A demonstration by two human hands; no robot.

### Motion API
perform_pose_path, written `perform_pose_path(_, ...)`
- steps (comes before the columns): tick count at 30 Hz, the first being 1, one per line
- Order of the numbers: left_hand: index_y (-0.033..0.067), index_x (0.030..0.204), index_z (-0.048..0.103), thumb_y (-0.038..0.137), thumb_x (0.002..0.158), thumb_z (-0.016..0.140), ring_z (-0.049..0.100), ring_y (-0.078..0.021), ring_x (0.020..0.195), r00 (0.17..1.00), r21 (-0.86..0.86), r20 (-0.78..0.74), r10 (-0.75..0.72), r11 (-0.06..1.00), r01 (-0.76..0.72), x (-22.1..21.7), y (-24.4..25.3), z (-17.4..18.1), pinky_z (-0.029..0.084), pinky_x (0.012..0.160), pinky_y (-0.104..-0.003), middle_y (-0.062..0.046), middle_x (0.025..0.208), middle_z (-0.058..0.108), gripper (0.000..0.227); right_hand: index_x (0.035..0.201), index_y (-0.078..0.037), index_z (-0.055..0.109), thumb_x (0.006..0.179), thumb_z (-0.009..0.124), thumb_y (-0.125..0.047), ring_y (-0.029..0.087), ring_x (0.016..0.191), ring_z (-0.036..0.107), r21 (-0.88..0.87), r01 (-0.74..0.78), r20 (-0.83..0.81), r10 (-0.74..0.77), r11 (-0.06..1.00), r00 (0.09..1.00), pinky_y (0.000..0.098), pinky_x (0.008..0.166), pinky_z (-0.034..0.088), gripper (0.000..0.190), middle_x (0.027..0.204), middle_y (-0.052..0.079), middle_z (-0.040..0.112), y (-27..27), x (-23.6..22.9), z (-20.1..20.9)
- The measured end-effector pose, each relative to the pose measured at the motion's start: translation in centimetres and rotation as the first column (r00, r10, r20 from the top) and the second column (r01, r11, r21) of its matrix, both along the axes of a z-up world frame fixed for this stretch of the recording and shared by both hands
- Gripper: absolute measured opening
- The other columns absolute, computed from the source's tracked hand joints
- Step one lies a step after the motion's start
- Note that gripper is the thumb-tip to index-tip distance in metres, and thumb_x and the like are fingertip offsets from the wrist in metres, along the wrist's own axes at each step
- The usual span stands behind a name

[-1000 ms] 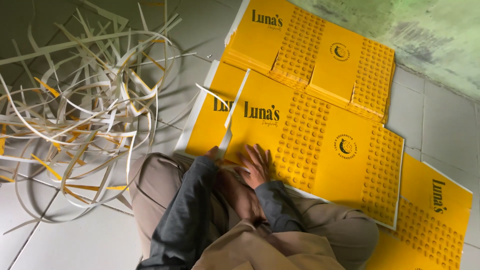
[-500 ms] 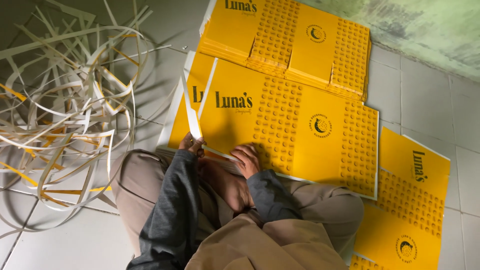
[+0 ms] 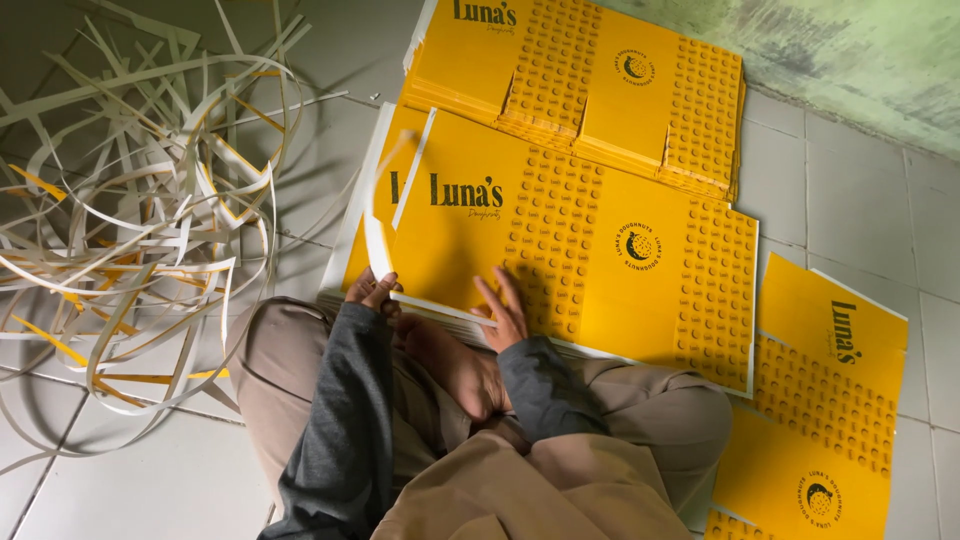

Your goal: Peeling thin white strips from yellow printed cardboard sheets, likely removing adhesive backing or waste material.

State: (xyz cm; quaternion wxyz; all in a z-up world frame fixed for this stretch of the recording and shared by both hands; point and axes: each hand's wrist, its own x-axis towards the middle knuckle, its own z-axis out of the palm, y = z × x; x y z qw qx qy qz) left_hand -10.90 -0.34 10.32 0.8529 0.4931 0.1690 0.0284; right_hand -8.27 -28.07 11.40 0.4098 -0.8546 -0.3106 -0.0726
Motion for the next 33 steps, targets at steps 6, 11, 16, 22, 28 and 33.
perform_pose_path(6, 0.0036, 0.131, 0.051, 0.016, 0.100, 0.070, 0.041, -0.0139, 0.041, 0.974, -0.264, -0.028, 0.226, 0.938, -0.226, 0.9, 0.8, 1.1, 0.048, 0.042, -0.030, -0.012, 0.080, 0.058, 0.039, 0.154, -0.029, 0.044, 0.096, 0.067, -0.047, 0.028, 0.131, 0.051, -0.102, 0.373, 0.039, -0.371, 0.922, 0.928, 0.0461, 0.112, 0.042, 0.065, 0.142, 0.002, 0.049, -2.4, -0.7, 0.0)
perform_pose_path(11, 0.0178, 0.111, 0.053, 0.010, 0.104, 0.058, 0.033, -0.0043, 0.047, 0.890, -0.586, 0.089, 0.448, 0.746, -0.317, 0.2, 3.6, 2.2, 0.035, 0.049, -0.018, 0.006, 0.068, 0.046, 0.012, 0.106, -0.017, 0.069, 0.091, 0.077, -0.007, 0.036, 0.129, 0.055, 0.029, 0.093, 0.073, -0.095, 0.995, 0.993, 0.0528, 0.105, 0.049, 0.020, 0.128, 0.003, 0.064, 0.0, -1.2, -3.2)
perform_pose_path(16, 0.0183, 0.111, 0.061, 0.020, 0.104, 0.064, 0.039, -0.0047, 0.056, 0.833, -0.739, 0.089, 0.547, 0.596, -0.312, -0.7, 4.2, 4.5, 0.044, 0.059, -0.016, 0.008, 0.077, 0.052, 0.008, 0.111, -0.026, 0.069, 0.097, 0.072, -0.024, 0.029, 0.124, 0.058, -0.010, 0.175, 0.091, -0.173, 0.985, 0.981, 0.0481, 0.106, 0.046, 0.015, 0.131, -0.003, 0.062, -0.9, -0.9, -1.7)
perform_pose_path(22, 0.0174, 0.124, 0.047, 0.039, 0.095, 0.062, 0.055, -0.0167, 0.085, 0.942, -0.333, -0.116, 0.314, 0.882, -0.335, 3.0, -0.4, 4.0, 0.054, 0.075, -0.033, 0.001, 0.105, 0.048, 0.039, 0.108, -0.032, 0.070, 0.093, 0.074, -0.039, 0.021, 0.101, 0.058, -0.096, 0.385, 0.202, -0.361, 0.918, 0.911, 0.0393, 0.094, 0.045, 0.018, 0.114, -0.007, 0.060, -2.8, -0.5, -1.6)
perform_pose_path(28, 0.0185, 0.125, 0.069, 0.040, 0.080, 0.092, 0.073, -0.0325, 0.089, 0.977, 0.426, -0.061, -0.205, 0.880, 0.211, 2.1, -12.6, -1.5, 0.063, 0.079, -0.043, -0.013, 0.107, 0.072, 0.054, 0.100, -0.016, 0.078, 0.099, 0.070, -0.035, 0.036, 0.085, 0.070, -0.001, 0.423, 0.127, -0.419, 0.906, 0.899, 0.0461, 0.081, 0.060, 0.021, 0.095, 0.012, 0.074, -2.5, -0.6, -2.2)
perform_pose_path(33, 0.0092, 0.088, 0.080, 0.064, 0.094, 0.066, 0.074, -0.0380, 0.086, 0.937, 0.717, -0.191, -0.292, 0.610, 0.337, 1.6, -15.5, -2.4, 0.059, 0.083, -0.045, -0.012, 0.081, 0.077, 0.057, 0.129, -0.021, 0.071, 0.096, 0.064, -0.008, 0.042, 0.088, 0.070, -0.063, 0.256, 0.220, -0.237, 0.964, 0.946, 0.0509, 0.089, 0.060, 0.036, 0.100, 0.016, 0.074, -3.4, -1.1, -0.5)
